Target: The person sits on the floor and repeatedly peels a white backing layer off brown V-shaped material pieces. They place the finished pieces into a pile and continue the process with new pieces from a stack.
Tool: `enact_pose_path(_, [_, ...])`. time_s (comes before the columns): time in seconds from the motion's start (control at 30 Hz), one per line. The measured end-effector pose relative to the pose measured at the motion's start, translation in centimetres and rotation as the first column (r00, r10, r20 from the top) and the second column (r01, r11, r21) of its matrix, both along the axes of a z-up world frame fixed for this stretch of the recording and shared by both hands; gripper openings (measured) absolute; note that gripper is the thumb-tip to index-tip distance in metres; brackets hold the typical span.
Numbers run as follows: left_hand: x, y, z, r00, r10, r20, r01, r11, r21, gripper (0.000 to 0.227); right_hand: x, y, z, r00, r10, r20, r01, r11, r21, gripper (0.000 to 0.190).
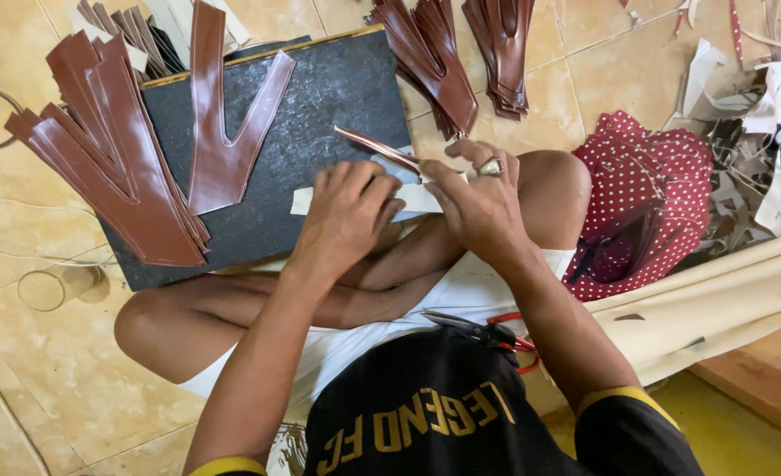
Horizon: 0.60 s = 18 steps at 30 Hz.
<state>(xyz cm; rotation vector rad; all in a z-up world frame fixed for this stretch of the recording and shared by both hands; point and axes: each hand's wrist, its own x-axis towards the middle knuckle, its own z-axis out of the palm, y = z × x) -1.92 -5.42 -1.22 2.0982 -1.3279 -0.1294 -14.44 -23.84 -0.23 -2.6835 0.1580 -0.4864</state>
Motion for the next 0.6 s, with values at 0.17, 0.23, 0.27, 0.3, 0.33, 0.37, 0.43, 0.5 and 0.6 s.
enact_pose_path(0.17, [0.0,-0.1,-0.9,0.996,0.011,-0.084,-0.01,1.0,0.005,0.019,0.1,0.0,-0.7,0.985,0.11,-0.13,-0.1,0.992,0.08,0.031])
enact_pose_path(0.23, [-0.1,0.0,-0.8,0.999,-0.005,-0.051,0.002,0.999,-0.049,0.02,-0.2,-0.1,-0.6,0.994,0.097,-0.049,-0.096,0.995,0.022,0.027])
enact_pose_path(0.27, [0.0,0.0,-0.8,0.999,-0.011,-0.033,0.009,0.997,-0.074,0.021,0.0,-0.2,-0.6,0.993,0.114,-0.041,-0.115,0.993,-0.026,0.028])
enact_pose_path(0.3, [0.0,0.1,-0.8,0.999,-0.021,-0.025,0.019,0.997,-0.081,0.02,0.0,-0.3,-0.5,0.991,0.13,-0.04,-0.132,0.989,-0.073,0.029])
enact_pose_path(0.33, [0.1,0.3,-0.9,0.999,-0.031,-0.017,0.03,0.996,-0.088,0.019,-0.1,-0.4,-0.4,0.989,0.146,-0.039,-0.15,0.982,-0.119,0.03])
enact_pose_path(0.37, [0.3,0.2,-0.8,0.999,-0.039,-0.005,0.039,0.995,-0.097,0.018,0.0,-0.4,-0.1,0.984,0.171,-0.055,-0.178,0.968,-0.176,0.03])
enact_pose_path(0.43, [0.8,0.2,-0.6,0.997,-0.079,-0.003,0.078,0.993,-0.085,0.019,0.0,-0.2,0.6,0.972,0.219,-0.089,-0.236,0.929,-0.286,0.031])
enact_pose_path(0.5, [1.0,0.2,-0.4,0.995,-0.101,0.001,0.101,0.994,-0.048,0.018,0.0,-0.1,1.3,0.961,0.218,-0.168,-0.261,0.915,-0.307,0.03])
enact_pose_path(0.6, [1.3,-0.2,0.0,0.995,-0.1,0.022,0.1,0.995,-0.02,0.015,-0.4,-0.6,1.7,0.976,0.156,-0.151,-0.191,0.947,-0.259,0.034])
